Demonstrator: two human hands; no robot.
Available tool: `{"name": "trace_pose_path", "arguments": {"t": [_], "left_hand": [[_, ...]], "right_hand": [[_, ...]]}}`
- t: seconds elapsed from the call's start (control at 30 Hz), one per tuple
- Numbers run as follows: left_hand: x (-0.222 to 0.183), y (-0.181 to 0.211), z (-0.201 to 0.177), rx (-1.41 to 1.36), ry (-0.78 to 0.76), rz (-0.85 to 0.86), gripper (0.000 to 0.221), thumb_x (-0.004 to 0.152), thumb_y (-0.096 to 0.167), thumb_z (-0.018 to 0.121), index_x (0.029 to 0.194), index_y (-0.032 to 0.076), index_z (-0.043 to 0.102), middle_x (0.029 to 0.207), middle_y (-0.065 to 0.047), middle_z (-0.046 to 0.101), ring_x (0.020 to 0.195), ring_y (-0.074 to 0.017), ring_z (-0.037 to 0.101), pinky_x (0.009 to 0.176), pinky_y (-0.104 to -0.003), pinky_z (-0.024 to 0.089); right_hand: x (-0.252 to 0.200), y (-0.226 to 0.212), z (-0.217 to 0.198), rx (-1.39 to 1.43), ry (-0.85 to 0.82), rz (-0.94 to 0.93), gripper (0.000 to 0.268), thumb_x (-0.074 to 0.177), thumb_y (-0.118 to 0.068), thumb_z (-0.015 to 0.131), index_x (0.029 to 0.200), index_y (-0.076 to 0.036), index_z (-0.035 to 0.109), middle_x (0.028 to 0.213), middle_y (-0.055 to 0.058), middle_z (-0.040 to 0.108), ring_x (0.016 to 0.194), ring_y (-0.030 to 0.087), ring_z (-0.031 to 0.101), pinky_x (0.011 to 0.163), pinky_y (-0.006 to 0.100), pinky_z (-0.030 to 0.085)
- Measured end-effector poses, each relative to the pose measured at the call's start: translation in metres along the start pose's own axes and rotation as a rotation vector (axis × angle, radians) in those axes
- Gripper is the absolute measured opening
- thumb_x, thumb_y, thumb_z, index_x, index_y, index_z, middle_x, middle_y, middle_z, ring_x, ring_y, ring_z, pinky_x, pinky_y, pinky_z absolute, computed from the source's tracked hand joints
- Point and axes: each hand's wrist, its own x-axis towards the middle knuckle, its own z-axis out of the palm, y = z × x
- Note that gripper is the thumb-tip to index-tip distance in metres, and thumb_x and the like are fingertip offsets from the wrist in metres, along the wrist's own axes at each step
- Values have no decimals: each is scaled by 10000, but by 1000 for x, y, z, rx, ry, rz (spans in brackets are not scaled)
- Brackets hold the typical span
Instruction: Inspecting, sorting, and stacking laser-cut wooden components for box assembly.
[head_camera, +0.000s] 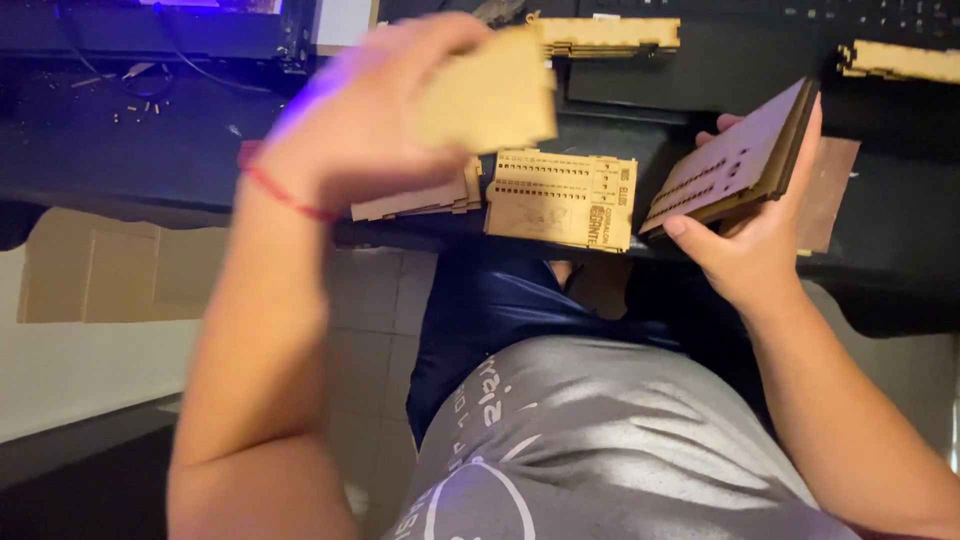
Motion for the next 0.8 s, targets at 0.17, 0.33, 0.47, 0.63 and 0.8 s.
{"name": "trace_pose_path", "arguments": {"t": [0.17,0.33,0.47,0.63,0.8], "left_hand": [[-41,-18,-12,129,-106,-327,702,630,243,693,1297,101,530,1153,-184,620,991,-409,534,841,-461,402],[-62,-33,9,148,-176,-402,675,735,396,780,1313,144,539,1297,-95,606,1145,-367,532,929,-497,396],[-68,-48,24,174,-203,-388,743,676,248,778,1359,117,515,1293,-104,601,1175,-337,529,973,-493,387],[-43,-31,46,210,-110,-69,768,699,311,750,1383,53,513,1372,-146,569,1258,-342,513,999,-486,374],[3,8,75,118,-192,48,693,680,397,794,1244,78,549,1132,-113,627,990,-372,600,862,-469,395]], "right_hand": [[1,-1,1,66,6,41,1029,867,-138,717,1603,-234,4,1556,243,243,1477,382,349,1333,573,385],[-1,0,-1,74,-5,13,1005,877,-119,702,1606,-233,20,1550,237,247,1482,384,350,1343,583,380],[-1,0,-2,92,-2,24,993,879,-147,698,1606,-214,25,1537,239,277,1485,363,355,1344,559,378],[0,-1,-2,63,12,39,1003,866,-181,718,1597,-183,31,1491,235,314,1466,356,372,1329,554,390],[0,-1,0,91,11,42,994,881,-175,709,1602,-185,23,1519,187,273,1473,341,358,1344,554,389]]}}
